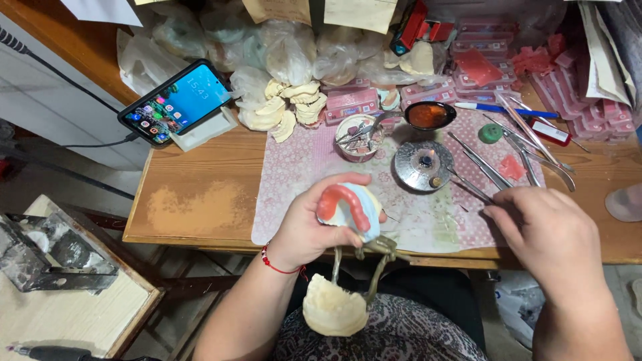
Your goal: The person holds a dental model in their left hand and uses a metal sculpting tool in their right hand to shape the pink and white material on the model. They repeatedly separate the upper and lower parts of the model to work on different sections.
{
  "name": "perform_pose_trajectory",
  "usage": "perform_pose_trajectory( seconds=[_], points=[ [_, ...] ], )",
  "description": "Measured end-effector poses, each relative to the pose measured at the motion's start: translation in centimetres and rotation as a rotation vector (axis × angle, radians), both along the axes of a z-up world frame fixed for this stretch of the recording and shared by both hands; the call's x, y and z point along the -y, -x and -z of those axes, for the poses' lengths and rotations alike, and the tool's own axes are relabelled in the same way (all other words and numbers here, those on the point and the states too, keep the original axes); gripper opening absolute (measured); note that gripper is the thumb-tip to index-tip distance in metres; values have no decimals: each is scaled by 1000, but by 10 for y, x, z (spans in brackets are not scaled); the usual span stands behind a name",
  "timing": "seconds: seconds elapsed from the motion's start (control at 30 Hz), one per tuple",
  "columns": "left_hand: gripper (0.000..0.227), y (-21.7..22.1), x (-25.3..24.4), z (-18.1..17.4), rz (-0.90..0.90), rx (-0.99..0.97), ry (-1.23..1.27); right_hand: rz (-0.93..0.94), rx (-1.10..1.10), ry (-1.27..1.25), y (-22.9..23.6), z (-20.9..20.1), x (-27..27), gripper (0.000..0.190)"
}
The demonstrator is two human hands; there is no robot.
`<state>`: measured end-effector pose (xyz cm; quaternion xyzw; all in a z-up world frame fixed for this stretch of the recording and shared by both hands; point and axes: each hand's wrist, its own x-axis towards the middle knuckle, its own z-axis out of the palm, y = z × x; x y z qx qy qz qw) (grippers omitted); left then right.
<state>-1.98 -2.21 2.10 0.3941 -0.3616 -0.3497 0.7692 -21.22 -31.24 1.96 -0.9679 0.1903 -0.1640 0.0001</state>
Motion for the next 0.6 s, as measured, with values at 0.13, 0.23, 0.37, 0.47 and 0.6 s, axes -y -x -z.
perform_pose_trajectory(
  seconds=[0.13,0.23,0.37,0.47,0.6],
  points=[
    [74,0,0,6,92,-25,21,19,-83,5,1,16,6,14],
    [77,0,-1,6,153,-92,-10,-13,-30,-14,2,20,8,5],
    [76,-1,-1,-4,125,-36,-52,-39,-1,-101,2,4,4,18],
    [71,-6,0,-9,40,116,-144,-68,94,-366,0,-13,3,32],
    [72,-16,4,0,-186,253,-471,-153,392,-916,-15,-16,-13,29]
  ],
)
